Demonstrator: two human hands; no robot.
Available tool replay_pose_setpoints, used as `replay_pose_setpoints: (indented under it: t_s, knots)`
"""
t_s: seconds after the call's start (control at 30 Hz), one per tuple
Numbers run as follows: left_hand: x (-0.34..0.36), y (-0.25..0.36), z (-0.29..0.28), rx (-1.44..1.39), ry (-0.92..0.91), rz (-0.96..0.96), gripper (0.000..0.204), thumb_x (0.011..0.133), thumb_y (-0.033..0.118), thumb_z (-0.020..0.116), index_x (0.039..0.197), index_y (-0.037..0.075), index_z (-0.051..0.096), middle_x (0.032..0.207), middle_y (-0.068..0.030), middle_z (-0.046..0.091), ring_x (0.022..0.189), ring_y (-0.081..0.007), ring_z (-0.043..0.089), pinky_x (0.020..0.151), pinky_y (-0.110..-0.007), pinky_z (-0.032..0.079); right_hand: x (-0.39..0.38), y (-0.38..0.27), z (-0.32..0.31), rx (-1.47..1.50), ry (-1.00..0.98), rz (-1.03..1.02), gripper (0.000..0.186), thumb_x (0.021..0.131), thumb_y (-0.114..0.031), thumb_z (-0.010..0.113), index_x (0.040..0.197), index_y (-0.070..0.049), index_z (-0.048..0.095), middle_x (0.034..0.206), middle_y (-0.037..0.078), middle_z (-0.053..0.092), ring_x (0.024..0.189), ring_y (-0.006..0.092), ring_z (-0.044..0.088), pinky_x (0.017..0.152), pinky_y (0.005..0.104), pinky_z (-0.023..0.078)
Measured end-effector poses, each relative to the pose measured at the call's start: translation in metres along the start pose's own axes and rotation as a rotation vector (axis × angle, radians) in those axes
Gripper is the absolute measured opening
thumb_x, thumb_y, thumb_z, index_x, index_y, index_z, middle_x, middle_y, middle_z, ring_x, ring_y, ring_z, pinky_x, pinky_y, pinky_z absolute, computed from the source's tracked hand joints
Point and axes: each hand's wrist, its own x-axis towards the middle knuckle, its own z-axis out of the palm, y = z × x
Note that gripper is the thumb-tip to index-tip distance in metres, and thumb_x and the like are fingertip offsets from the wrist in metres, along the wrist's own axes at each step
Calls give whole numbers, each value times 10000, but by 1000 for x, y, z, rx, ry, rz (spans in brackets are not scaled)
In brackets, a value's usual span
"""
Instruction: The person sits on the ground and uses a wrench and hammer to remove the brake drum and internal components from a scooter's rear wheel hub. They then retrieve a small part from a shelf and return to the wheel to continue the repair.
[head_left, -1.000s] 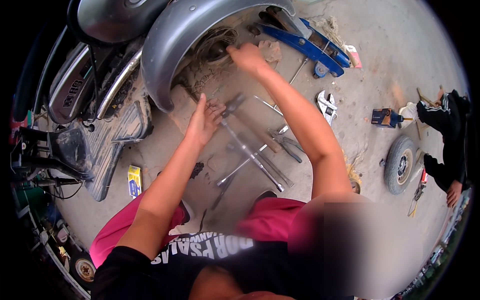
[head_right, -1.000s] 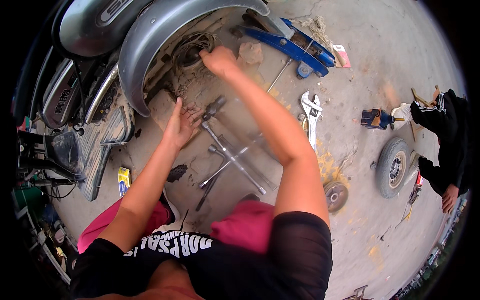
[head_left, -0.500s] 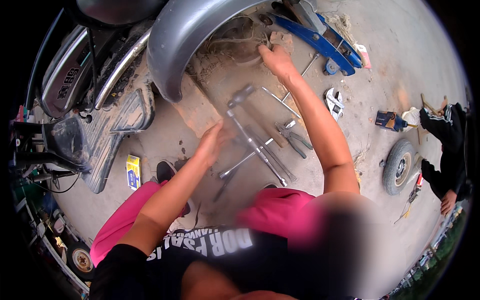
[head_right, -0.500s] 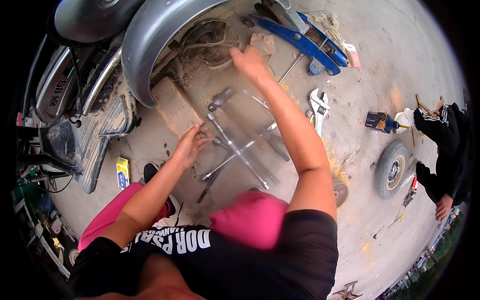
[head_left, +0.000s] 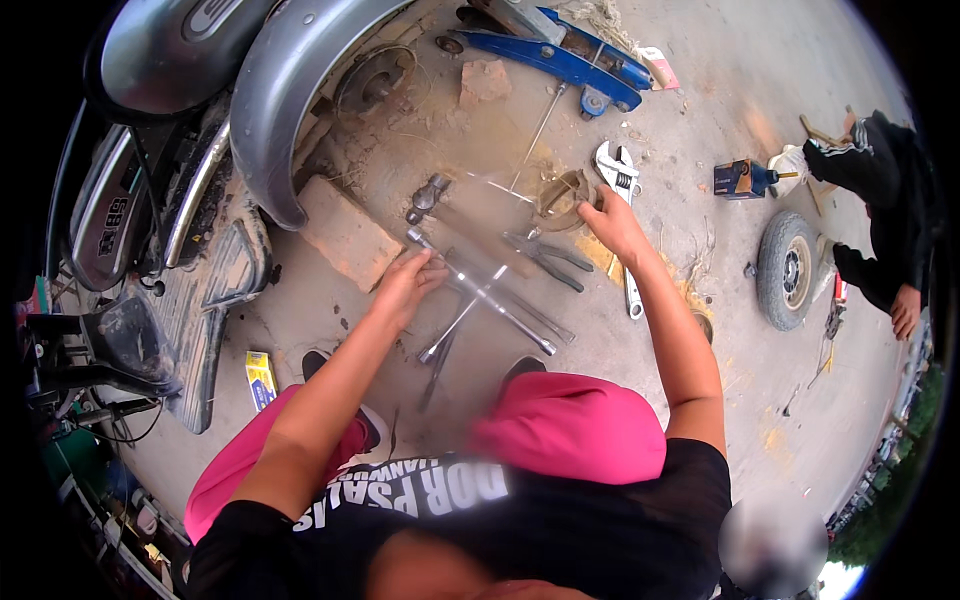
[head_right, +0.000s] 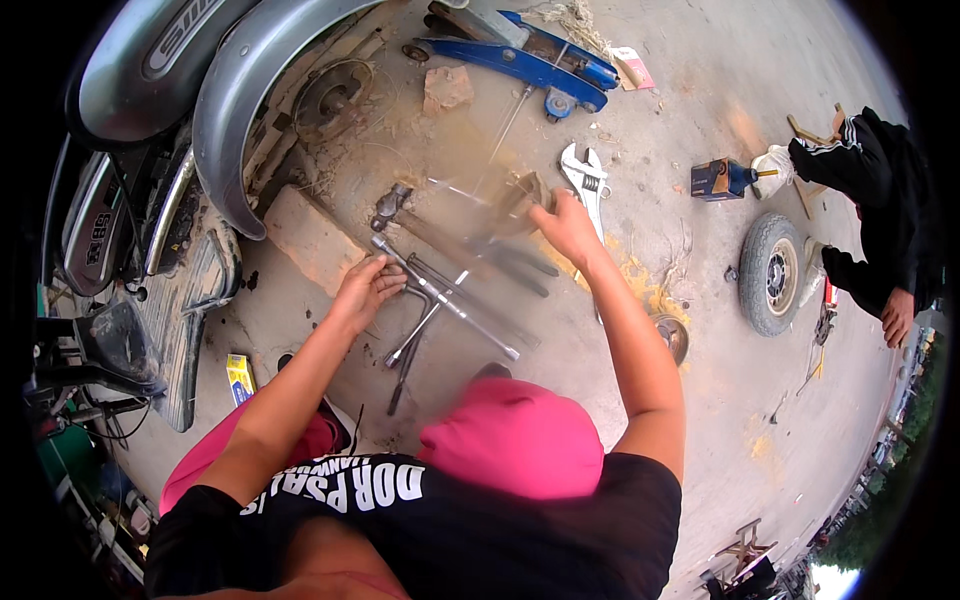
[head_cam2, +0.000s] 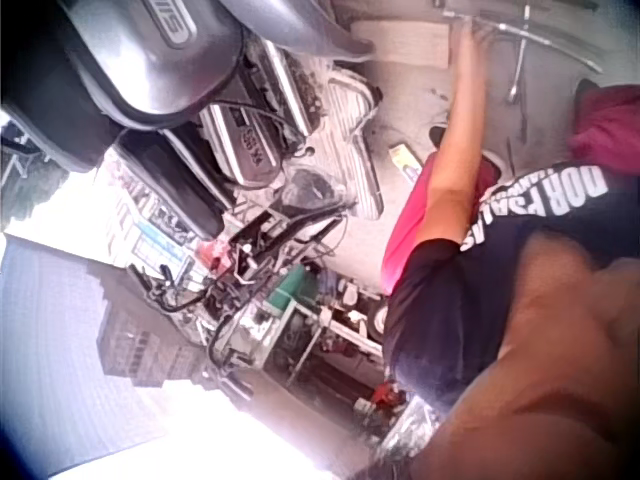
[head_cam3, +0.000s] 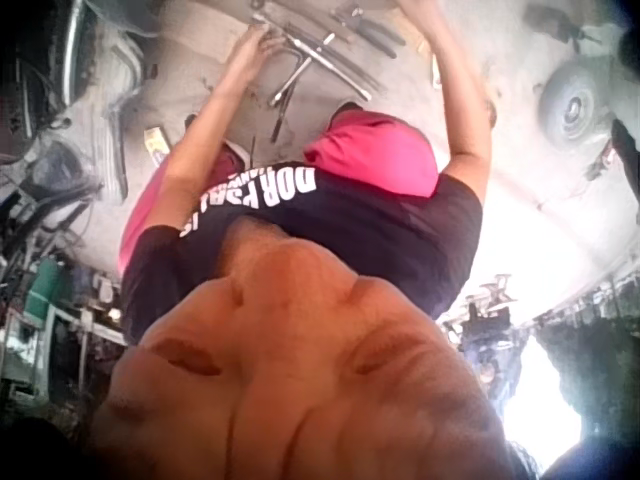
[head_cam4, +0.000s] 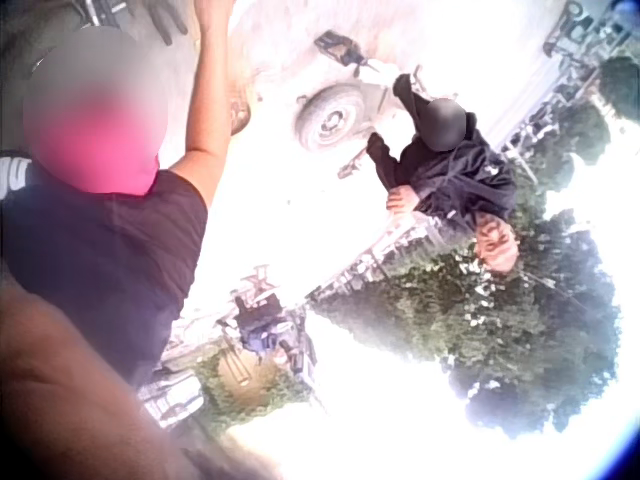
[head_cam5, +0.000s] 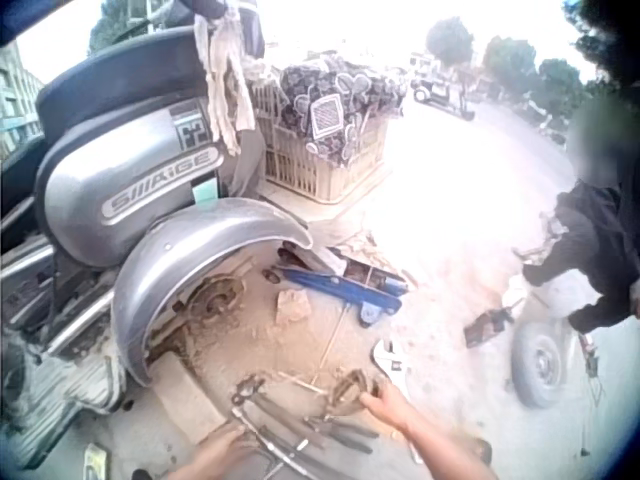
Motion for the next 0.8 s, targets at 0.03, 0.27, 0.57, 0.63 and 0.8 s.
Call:
replay_pose_setpoints:
  t_s: [0.03, 0.27, 0.57, 0.63, 0.8]
  knots:
    - [4, 8, 1, -54, 23, 34, 269, 932, 220, 537, 1074, -8, 547, 1012, -146, 592, 976, -255, 603, 860, -368, 481, -17, 2, -3, 61, 32, 2, 384, 809, -300, 588, 909, 67, 536, 772, 183, 600, 737, 277, 591, 681, 396, 452]
    - [28, 60, 8, -43, 17, 211, 273, 927, 190, 524, 1098, -22, 533, 998, -143, 595, 954, -265, 606, 859, -366, 489, -79, 51, -37, 302, 66, 208, 283, 846, -231, 596, 964, 24, 564, 721, 38, 527, 653, 117, 469, 571, 281, 402]
    - [45, 39, 6, 129, -72, 37, 308, 916, 220, 561, 1136, 6, 534, 1028, -131, 588, 957, -246, 593, 871, -352, 482, -191, 106, -105, 930, 428, 254, 246, 891, -153, 589, 1087, -36, 499, 812, 15, 535, 608, 97, 474, 528, 239, 396]
    - [48, 37, 13, 143, -109, 19, 303, 911, 222, 570, 1127, 11, 542, 1011, -123, 594, 943, -240, 595, 862, -349, 486, -222, 125, -122, 1099, 656, 210, 199, 901, -138, 574, 1058, -51, 489, 810, 20, 541, 601, 103, 482, 512, 250, 401]
    - [51, 40, 17, 163, -153, 18, 280, 914, 219, 569, 1117, 27, 558, 971, -95, 599, 919, -221, 597, 839, -337, 501, -293, 198, -129, 1331, 1171, 93, 125, 928, -142, 527, 1023, -70, 489, 811, 39, 563, 618, 134, 512, 518, 278, 420]
